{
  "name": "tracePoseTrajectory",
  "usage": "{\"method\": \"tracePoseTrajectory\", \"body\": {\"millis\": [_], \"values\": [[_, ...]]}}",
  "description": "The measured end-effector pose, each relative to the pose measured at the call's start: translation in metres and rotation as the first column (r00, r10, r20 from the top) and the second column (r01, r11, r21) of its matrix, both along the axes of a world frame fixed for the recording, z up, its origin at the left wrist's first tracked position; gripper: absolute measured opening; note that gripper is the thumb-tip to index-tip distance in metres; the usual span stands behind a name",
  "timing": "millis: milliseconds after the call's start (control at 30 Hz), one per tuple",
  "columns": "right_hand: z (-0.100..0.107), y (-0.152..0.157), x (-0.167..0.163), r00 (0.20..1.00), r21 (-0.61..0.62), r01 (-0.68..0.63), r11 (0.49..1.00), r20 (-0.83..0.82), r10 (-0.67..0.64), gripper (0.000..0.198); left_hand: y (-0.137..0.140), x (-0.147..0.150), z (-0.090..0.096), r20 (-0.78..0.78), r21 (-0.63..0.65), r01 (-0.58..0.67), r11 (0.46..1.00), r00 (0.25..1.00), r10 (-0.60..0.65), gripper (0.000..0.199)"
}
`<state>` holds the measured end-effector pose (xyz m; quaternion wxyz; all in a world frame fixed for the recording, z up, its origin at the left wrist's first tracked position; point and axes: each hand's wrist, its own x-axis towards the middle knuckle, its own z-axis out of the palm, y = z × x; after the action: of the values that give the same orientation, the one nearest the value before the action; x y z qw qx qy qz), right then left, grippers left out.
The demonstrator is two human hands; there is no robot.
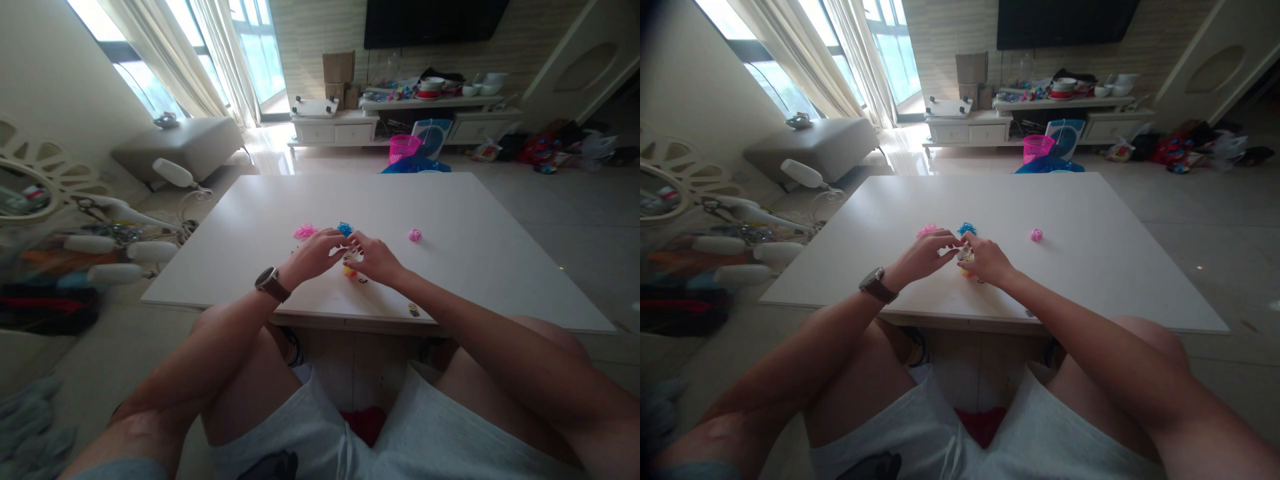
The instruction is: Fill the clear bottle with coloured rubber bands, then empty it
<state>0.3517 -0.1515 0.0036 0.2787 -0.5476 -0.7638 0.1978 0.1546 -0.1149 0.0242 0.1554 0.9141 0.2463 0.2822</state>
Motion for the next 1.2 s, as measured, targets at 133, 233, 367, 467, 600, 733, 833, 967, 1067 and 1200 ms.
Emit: {"method": "tracePoseTrajectory", "body": {"millis": [133, 233, 367, 467, 600, 733, 833, 967, 1067, 1200], "values": [[-0.005, 0.003, 0.002, 0.993, -0.043, -0.028, 0.999, -0.116, 0.022, 0.04, 0.004, -0.004, -0.001, -0.001, -0.046, -0.074, 0.996, 0.997, 0.074, 0.019], [-0.006, 0.004, 0.002, 0.981, -0.081, -0.069, 0.994, -0.185, 0.053, 0.041, 0.007, -0.007, -0.003, -0.004, -0.062, -0.082, 0.995, 0.997, 0.082, 0.019], [-0.005, 0.005, 0.002, 0.97, -0.117, -0.112, 0.987, -0.23, 0.082, 0.042, 0.008, -0.008, -0.004, -0.029, -0.087, -0.057, 0.995, 0.998, 0.055, 0.02], [-0.006, 0.009, 0.006, 0.97, -0.142, -0.129, 0.981, -0.222, 0.096, 0.047, 0.008, -0.009, -0.004, -0.036, -0.097, -0.044, 0.994, 0.999, 0.04, 0.019], [-0.012, 0.014, 0.017, 0.991, -0.246, -0.129, 0.961, -0.018, 0.129, 0.047, 0.006, -0.01, -0.002, -0.039, -0.1, -0.026, 0.995, 0.999, 0.022, 0.018], [-0.022, 0.017, 0.022, 0.903, -0.361, -0.074, 0.93, 0.372, 0.217, 0.03, 0.005, -0.01, -0.001, -0.043, -0.111, -0.014, 0.994, 0.999, 0.009, 0.017], [-0.031, 0.019, 0.019, 0.811, -0.444, -0.052, 0.895, 0.504, 0.297, 0.025, 0.005, -0.011, -0.001, -0.046, -0.113, -0.017, 0.993, 0.999, 0.012, 0.018], [-0.039, 0.02, 0.012, 0.784, -0.454, -0.051, 0.89, 0.533, 0.317, 0.018, 0.005, -0.012, -0.001, -0.04, -0.109, -0.009, 0.994, 0.999, 0.005, 0.017], [-0.04, 0.018, 0.01, 0.787, -0.463, -0.063, 0.884, 0.522, 0.329, 0.013, 0.005, -0.013, -0.002, -0.042, -0.126, -0.013, 0.992, 0.999, 0.008, 0.018], [-0.032, 0.018, 0.013, 0.808, -0.431, -0.066, 0.9, 0.506, 0.302, 0.009, 0.005, -0.015, -0.001, -0.03, -0.138, -0.02, 0.99, 0.999, 0.016, 0.019]]}}
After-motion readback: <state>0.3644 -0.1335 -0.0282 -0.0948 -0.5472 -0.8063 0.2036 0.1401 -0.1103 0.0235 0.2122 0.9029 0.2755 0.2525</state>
